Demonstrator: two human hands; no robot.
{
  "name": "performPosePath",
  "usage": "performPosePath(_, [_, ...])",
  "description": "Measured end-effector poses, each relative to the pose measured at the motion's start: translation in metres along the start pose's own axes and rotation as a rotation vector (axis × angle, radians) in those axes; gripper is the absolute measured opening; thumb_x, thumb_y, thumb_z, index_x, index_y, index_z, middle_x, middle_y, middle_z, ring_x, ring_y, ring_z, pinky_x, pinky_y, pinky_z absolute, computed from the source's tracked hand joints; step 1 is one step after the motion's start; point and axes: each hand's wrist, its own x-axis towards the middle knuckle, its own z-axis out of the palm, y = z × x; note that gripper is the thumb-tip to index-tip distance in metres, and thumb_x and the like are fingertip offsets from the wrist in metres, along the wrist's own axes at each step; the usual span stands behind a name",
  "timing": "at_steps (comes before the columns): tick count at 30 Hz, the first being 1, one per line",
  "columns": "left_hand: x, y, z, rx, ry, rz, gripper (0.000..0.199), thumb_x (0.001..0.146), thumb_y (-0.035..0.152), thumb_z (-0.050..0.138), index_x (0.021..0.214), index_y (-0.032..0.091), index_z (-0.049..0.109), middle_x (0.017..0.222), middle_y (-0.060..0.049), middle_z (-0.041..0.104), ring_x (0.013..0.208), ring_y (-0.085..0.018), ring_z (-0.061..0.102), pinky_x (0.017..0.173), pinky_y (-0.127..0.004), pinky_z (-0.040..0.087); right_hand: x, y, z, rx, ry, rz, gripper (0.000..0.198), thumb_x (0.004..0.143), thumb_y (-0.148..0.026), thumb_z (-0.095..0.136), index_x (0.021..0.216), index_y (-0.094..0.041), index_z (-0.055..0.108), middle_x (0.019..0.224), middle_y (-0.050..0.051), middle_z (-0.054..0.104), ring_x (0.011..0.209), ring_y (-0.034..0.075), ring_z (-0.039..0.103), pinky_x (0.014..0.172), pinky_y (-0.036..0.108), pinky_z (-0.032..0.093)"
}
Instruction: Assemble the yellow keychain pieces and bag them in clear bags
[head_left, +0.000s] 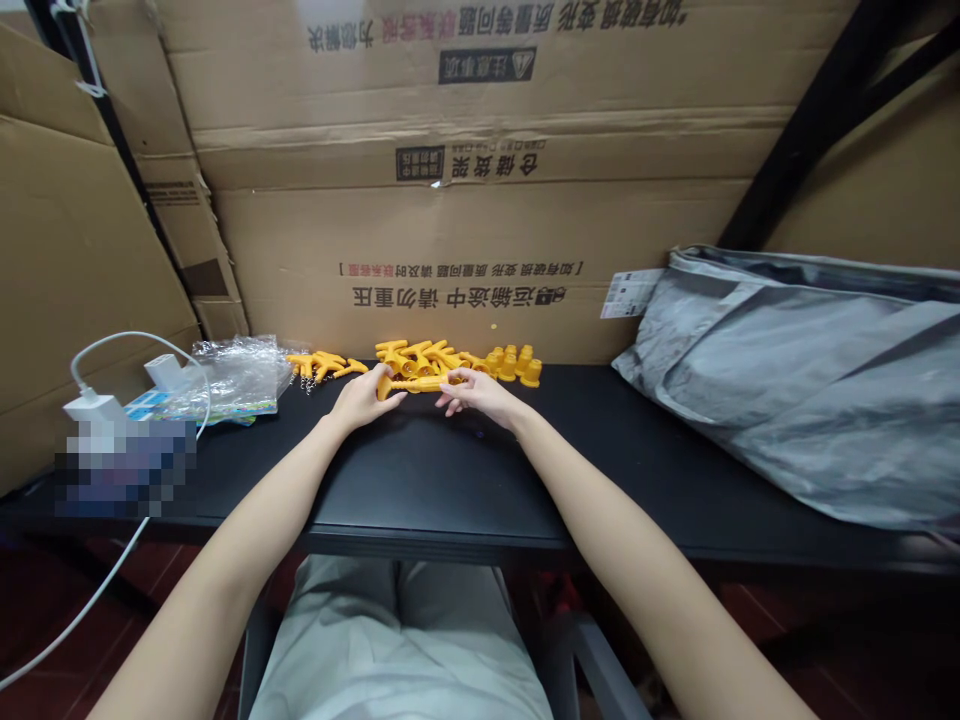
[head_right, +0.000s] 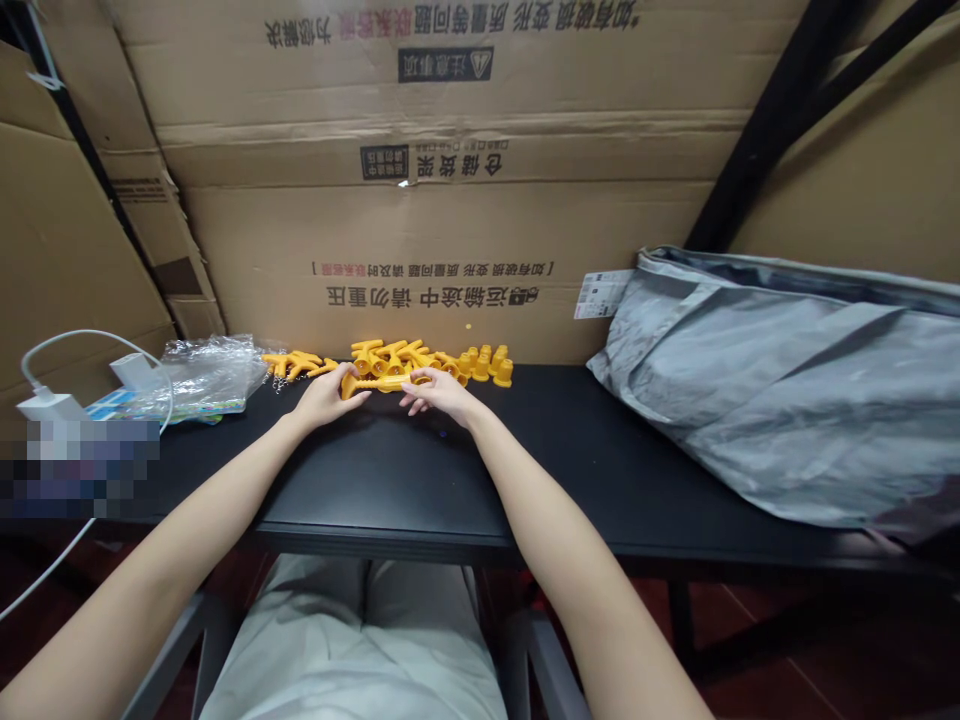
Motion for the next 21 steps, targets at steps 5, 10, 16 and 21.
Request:
performPosePath(5, [0.0001, 0.0009, -0.0002, 0.017, 0.018, 0.010, 0.037, 0.078, 0.048, 0.063, 0.103, 0.023, 0.052, 0.084, -0.001, 0.064, 0.071, -0.017, 0.061, 0.066, -0.026, 0.045, 0.0051, 0.0045, 0.0058, -0.040, 0.025, 0.046, 0.044, 0.088, -0.054, 0.054, 0.073, -0.014, 0.059, 0.055, 0.007, 0.067, 0.041, 0.011, 0.059, 0.045, 0.021, 0.045])
performPosePath(10, [0.0005, 0.0020, -0.0004, 0.031, -0.017, -0.009, 0.039, 0.078, 0.050, 0.063, 0.104, 0.023, 0.051, 0.082, -0.001, 0.063, 0.071, -0.017, 0.061, 0.065, -0.026, 0.044, 0.0046, 0.0042, 0.0045, -0.051, -0.001, 0.108, 0.051, 0.088, -0.061, 0.047, 0.073, -0.014, 0.061, 0.056, 0.008, 0.068, 0.039, 0.011, 0.058, 0.037, 0.019, 0.041])
performPosePath(16, [0.0001, 0.0033, -0.0018, 0.033, -0.037, -0.043, 0.040, 0.077, 0.050, 0.063, 0.104, 0.023, 0.051, 0.082, -0.001, 0.064, 0.071, -0.018, 0.061, 0.064, -0.027, 0.043, -0.0007, 0.0014, -0.0001, 0.068, -0.077, 0.027, 0.042, 0.082, -0.026, 0.071, 0.118, -0.014, 0.055, 0.079, 0.006, 0.074, 0.055, 0.012, 0.066, 0.048, 0.021, 0.051])
performPosePath(21, [-0.0003, 0.0047, -0.0033, 0.025, -0.025, -0.036, 0.041, 0.077, 0.049, 0.064, 0.104, 0.022, 0.051, 0.080, -0.001, 0.063, 0.070, -0.018, 0.061, 0.064, -0.026, 0.043, -0.0005, 0.0010, 0.0027, 0.038, -0.054, 0.015, 0.028, 0.086, -0.029, 0.065, 0.106, -0.011, 0.058, 0.069, 0.006, 0.072, 0.049, 0.010, 0.062, 0.050, 0.020, 0.049])
